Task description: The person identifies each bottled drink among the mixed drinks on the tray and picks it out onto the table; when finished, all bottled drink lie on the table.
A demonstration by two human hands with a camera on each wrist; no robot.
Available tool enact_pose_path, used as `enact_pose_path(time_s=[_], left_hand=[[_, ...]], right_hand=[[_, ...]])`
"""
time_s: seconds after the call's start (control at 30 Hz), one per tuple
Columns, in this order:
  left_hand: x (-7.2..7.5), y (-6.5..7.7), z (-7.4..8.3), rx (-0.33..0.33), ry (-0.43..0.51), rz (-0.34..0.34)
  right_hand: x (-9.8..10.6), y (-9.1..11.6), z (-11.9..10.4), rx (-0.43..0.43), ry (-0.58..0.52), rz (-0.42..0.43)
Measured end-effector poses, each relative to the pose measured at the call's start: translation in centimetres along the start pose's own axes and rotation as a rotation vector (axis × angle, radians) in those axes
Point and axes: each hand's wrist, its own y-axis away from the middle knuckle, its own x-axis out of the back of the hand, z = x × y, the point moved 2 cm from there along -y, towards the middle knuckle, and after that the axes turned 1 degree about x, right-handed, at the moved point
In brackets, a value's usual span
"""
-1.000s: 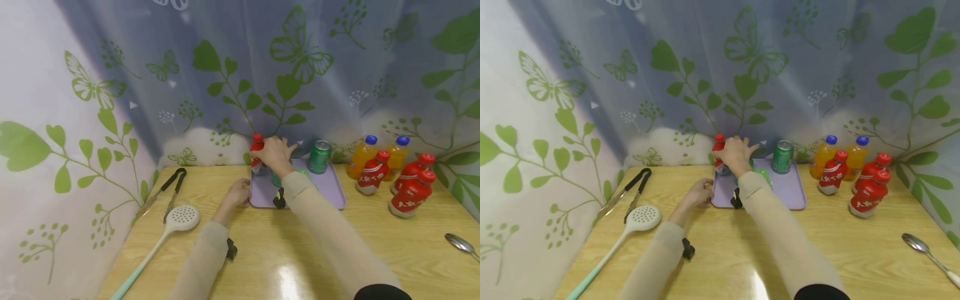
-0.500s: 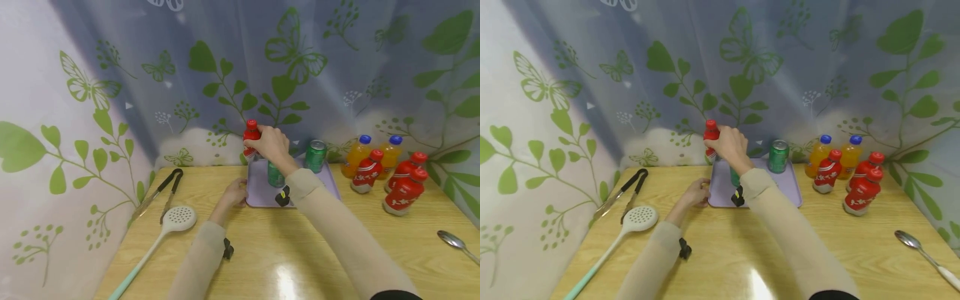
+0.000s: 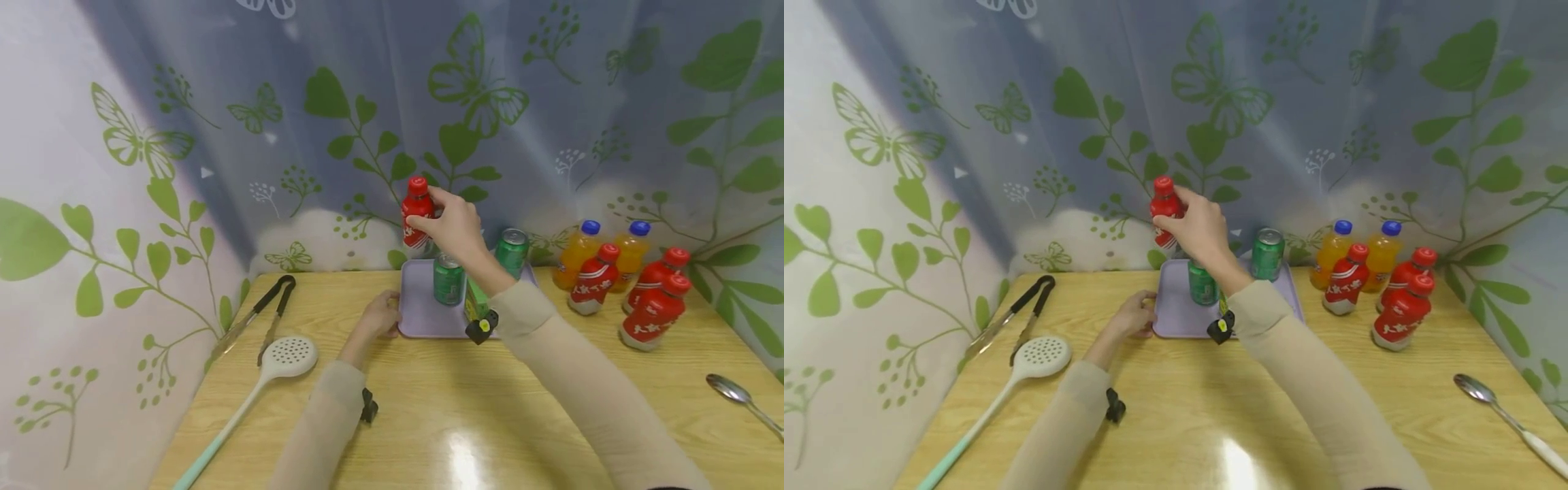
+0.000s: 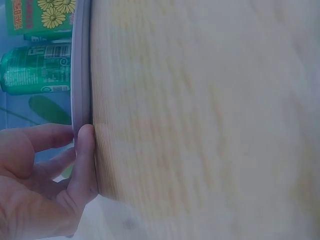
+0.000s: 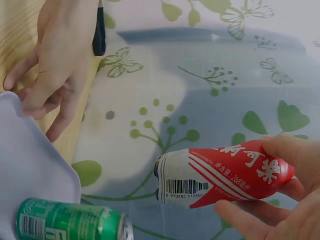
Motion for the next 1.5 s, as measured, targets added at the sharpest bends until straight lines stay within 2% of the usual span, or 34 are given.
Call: enact_pose_path(time_s=[0.17, 0.43, 0.77, 1.2, 1.5], left_hand=[[0.0, 0.1, 0.0, 0.011, -0.004, 0.008], [-0.2, 0.2, -0.1, -0.017, -0.041, 0.026], [-0.5, -0.2, -0.3, -0.012, -0.039, 0.023], [-0.4, 0.3, 0.1, -0.003, -0.038, 0.028], [-0.4, 0.2, 0.1, -0.010, -0.053, 0.034]], right_hand=[[1.7, 0.7, 0.0, -0.023, -0.091, 0.008], [5.2, 2.3, 0.6, -0.038, -0.183, 0.010], [10.0, 5.1, 3.2, -0.097, -0.288, -0.002], [14.9, 9.4, 7.7, -0.197, -0.082, 0.061], [16.1, 11.9, 11.4, -0.222, 0.000, 0.049]])
